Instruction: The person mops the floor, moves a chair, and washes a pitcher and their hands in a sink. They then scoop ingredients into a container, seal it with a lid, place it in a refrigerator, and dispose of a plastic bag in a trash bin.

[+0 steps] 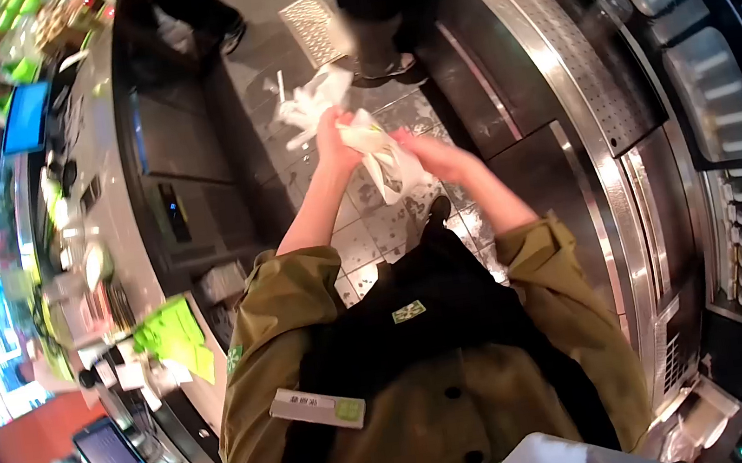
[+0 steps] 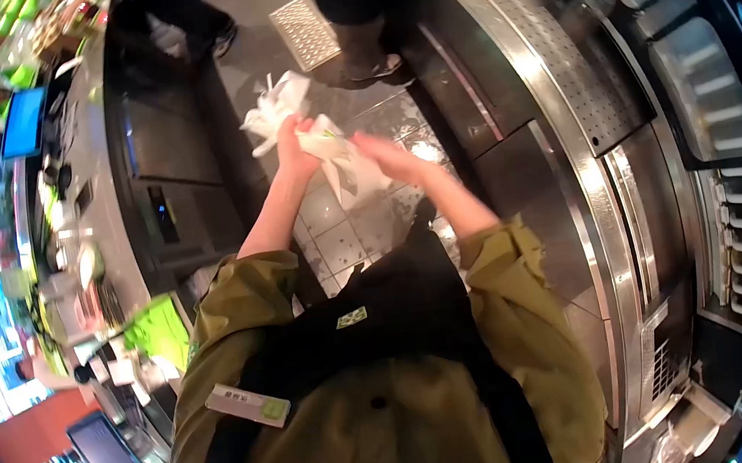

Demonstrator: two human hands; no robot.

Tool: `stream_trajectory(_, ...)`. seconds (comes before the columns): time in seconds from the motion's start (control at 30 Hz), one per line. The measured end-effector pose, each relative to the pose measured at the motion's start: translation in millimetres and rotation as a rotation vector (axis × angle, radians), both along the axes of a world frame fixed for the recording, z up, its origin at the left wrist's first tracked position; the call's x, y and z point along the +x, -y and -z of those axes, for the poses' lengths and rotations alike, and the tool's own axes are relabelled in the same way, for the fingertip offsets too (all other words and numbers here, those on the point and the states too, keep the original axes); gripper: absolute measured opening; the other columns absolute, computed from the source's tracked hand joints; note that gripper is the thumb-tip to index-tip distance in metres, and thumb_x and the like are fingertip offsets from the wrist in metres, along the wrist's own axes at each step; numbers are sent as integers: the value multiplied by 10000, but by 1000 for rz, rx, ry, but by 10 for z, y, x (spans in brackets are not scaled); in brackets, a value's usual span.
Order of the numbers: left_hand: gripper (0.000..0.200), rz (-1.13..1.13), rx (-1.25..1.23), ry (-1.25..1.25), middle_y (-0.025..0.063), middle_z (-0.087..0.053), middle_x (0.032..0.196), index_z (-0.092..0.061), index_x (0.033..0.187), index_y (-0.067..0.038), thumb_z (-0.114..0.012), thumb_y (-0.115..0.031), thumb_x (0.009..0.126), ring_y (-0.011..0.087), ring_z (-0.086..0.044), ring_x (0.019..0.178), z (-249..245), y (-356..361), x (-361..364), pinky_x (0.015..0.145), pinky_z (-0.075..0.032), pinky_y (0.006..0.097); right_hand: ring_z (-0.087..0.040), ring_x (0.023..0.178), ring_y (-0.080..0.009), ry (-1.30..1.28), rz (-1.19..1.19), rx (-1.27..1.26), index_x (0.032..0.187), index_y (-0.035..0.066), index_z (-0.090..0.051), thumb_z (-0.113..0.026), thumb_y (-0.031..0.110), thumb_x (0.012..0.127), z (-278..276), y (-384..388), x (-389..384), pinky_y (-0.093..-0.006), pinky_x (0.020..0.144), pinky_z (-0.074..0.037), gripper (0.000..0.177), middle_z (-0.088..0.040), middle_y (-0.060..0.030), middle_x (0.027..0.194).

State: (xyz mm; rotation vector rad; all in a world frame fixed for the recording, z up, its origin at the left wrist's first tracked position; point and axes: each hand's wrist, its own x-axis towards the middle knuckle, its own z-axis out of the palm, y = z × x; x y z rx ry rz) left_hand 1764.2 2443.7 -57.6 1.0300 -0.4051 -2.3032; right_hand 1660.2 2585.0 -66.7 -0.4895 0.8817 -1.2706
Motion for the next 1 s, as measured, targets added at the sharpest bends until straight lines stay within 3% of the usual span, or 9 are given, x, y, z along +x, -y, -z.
stream_trajectory(0.17,169,-215,-49,191,68,-434,806,-415,898,-93,-443,-210,779,246,-486,759,270,231,-914,678,-441,447,-563,869,-203,421,168,7,1189,32,-365,-458,347,840,190,-304,-303,-291,724,-458,479,-534,-143,1026)
stream_trajectory(0.27,165,-15,-266,387,66,-467,749,-465,856,-40,-480,-137,724,209,-495,675,622,110,-1249,629,-445,368,-574,795,-251,-90,296,293,1141,26,-410,-533,236,774,266,-357,-600,-347,673,-453,440,-575,-142,917)
stream_trajectory(0.37,256,420,-676,710,100,-551,808,-525,887,47,-488,-97,678,214,-533,691,682,-28,-1476,617,-437,340,-566,804,-296,-1136,144,288,1124,18,-428,-588,286,720,171,-406,-983,-369,706,-441,511,-579,-165,872)
stream_trajectory(0.43,297,1012,-1359,971,105,-573,902,-537,943,31,-491,-111,686,209,-545,766,923,129,-1499,655,-437,329,-574,800,-282,-1292,6,352,1111,10,-461,-631,368,674,126,-470,-1301,-319,705,-440,591,-584,-169,871)
stream_trajectory(0.63,387,1546,-1089,70,97,-552,988,-495,1074,-3,-487,-77,694,175,-485,935,153,339,-1410,839,-375,297,-500,974,-165,-772,379,-57,1100,4,-489,-483,169,825,-81,134,-1904,-270,860,-372,321,-542,-77,1049)
stream_trajectory(0.73,450,1519,-876,31,106,-510,1048,-426,1127,25,-502,-43,688,205,-483,938,-181,541,-1424,838,-380,295,-486,991,-161,-178,272,-142,1130,-20,-456,-391,295,878,118,528,-1771,-281,870,-369,408,-516,-108,1082)
stream_trajectory(0.77,438,1446,-774,34,103,-511,1044,-429,1121,29,-508,-52,698,201,-486,929,-161,697,-1490,831,-384,291,-490,990,-166,102,253,143,1131,-40,-443,-385,302,880,241,606,-1726,-286,854,-386,428,-516,-116,1076)
stream_trajectory(0.83,417,1283,-555,42,98,-513,1037,-435,1111,37,-520,-69,716,192,-492,912,-48,979,-1637,817,-392,283,-500,982,-184,149,439,271,1114,-37,-448,-372,331,879,644,719,-1566,-300,835,-404,443,-523,-125,1055)
stream_trajectory(1.0,341,861,-962,484,56,-519,1009,-466,1091,23,-496,-97,774,137,-496,840,789,1249,-1733,725,-403,266,-517,903,-170,320,739,175,1009,-11,-499,-378,287,886,491,1064,-1149,-293,792,-412,344,-545,-104,953)
